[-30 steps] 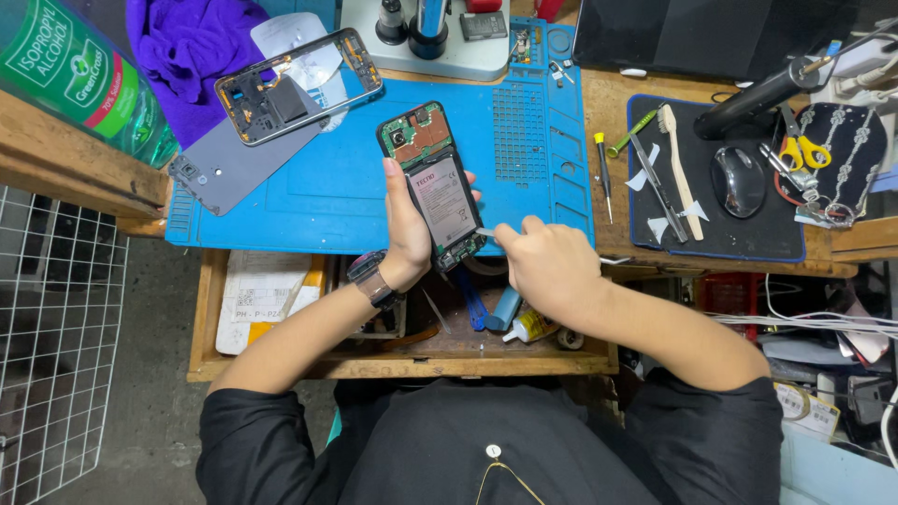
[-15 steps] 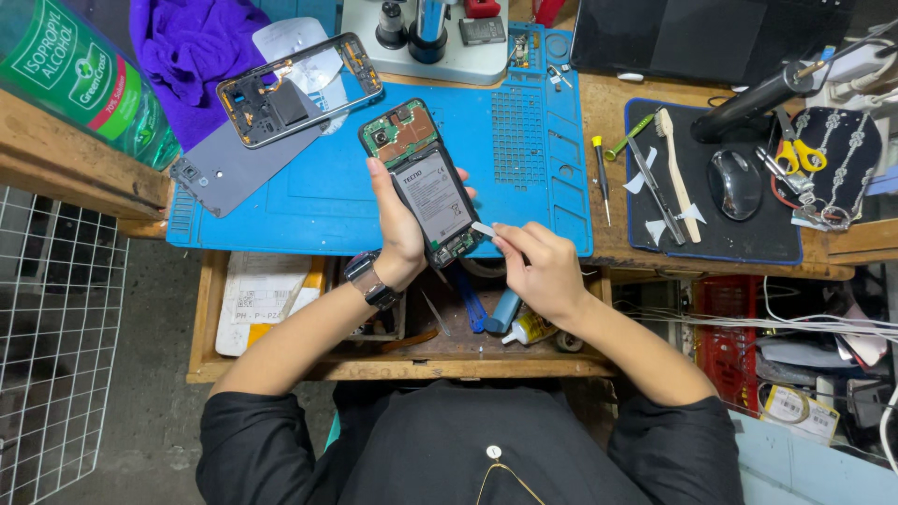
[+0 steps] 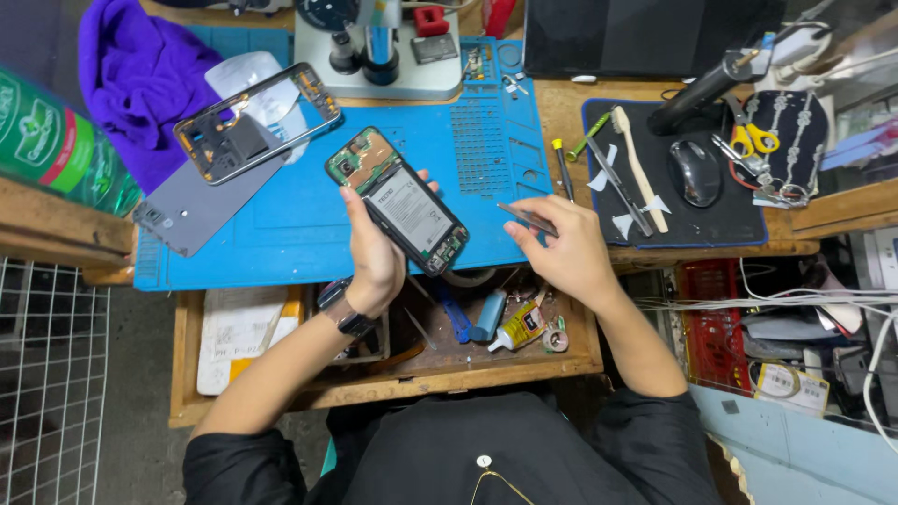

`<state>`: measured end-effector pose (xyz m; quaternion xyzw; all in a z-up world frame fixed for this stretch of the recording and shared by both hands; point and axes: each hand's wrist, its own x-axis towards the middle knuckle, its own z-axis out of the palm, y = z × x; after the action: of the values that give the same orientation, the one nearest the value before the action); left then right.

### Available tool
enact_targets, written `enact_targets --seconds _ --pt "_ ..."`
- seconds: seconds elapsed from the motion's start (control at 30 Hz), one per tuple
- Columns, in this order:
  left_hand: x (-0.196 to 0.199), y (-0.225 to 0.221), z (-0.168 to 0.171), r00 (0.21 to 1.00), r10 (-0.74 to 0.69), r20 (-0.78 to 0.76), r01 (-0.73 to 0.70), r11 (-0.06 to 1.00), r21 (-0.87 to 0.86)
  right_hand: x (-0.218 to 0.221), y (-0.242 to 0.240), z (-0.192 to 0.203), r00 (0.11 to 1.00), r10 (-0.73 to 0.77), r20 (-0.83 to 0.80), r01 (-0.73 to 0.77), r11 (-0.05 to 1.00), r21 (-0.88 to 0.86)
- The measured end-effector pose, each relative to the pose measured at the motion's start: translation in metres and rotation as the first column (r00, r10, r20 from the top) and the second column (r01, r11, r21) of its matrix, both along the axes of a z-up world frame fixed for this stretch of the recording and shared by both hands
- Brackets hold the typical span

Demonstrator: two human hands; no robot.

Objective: The person disassembles a mobile phone by prying open the casing and using a metal probe to separate the internal battery from the chassis.

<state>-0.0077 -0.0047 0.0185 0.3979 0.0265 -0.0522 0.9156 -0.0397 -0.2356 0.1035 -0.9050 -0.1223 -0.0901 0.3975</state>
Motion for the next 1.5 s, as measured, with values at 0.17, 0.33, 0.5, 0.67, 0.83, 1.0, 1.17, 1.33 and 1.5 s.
enact_targets --seconds 0.17,0.33,0.5,0.67,0.83,1.0,1.17,1.33,1.5 --pt "-0.002 0.005 0.005 0.996 -0.067 0.066 0.063 0.996 0.07 0.009 -0.042 -0.002 0.974 -0.159 0.161 0.182 0.973 -0.144" --pt "0.001 0.006 0.008 0.986 -0.141 0.09 0.12 0.971 0.207 0.039 -0.073 -0.032 0.94 -0.05 0.337 0.14 0.958 -0.248" --pt "-0.001 0.007 0.007 0.976 -0.195 0.1 0.162 0.949 0.27 0.054 -0.058 -0.059 0.921 0.052 0.385 0.052 0.966 -0.253" --pt "-0.007 0.008 0.011 0.962 -0.211 0.174 0.125 0.906 0.404 0.061 -0.05 -0.058 0.918 0.048 0.394 0.059 0.965 -0.255" --pt "-0.011 0.008 0.014 0.949 -0.23 0.216 0.099 0.866 0.489 0.052 -0.04 -0.047 0.911 0.047 0.409 0.071 0.961 -0.268" --pt "-0.011 0.009 0.013 0.941 -0.245 0.232 0.113 0.877 0.467 0.022 -0.009 -0.035 0.907 0.088 0.412 -0.004 0.98 -0.2" --pt "-0.01 0.009 0.001 0.95 -0.223 0.217 0.13 0.917 0.377 0.013 0.014 -0.047 0.945 0.255 0.207 -0.254 0.967 -0.031" --pt "-0.012 0.014 0.007 0.938 -0.217 0.27 0.098 0.913 0.395 0.016 0.024 -0.053 0.961 0.22 0.169 -0.225 0.974 0.014" --pt "-0.008 0.014 0.001 0.938 -0.247 0.242 0.122 0.891 0.436 0.023 0.018 -0.066 0.968 0.244 -0.052 -0.221 0.936 0.275"
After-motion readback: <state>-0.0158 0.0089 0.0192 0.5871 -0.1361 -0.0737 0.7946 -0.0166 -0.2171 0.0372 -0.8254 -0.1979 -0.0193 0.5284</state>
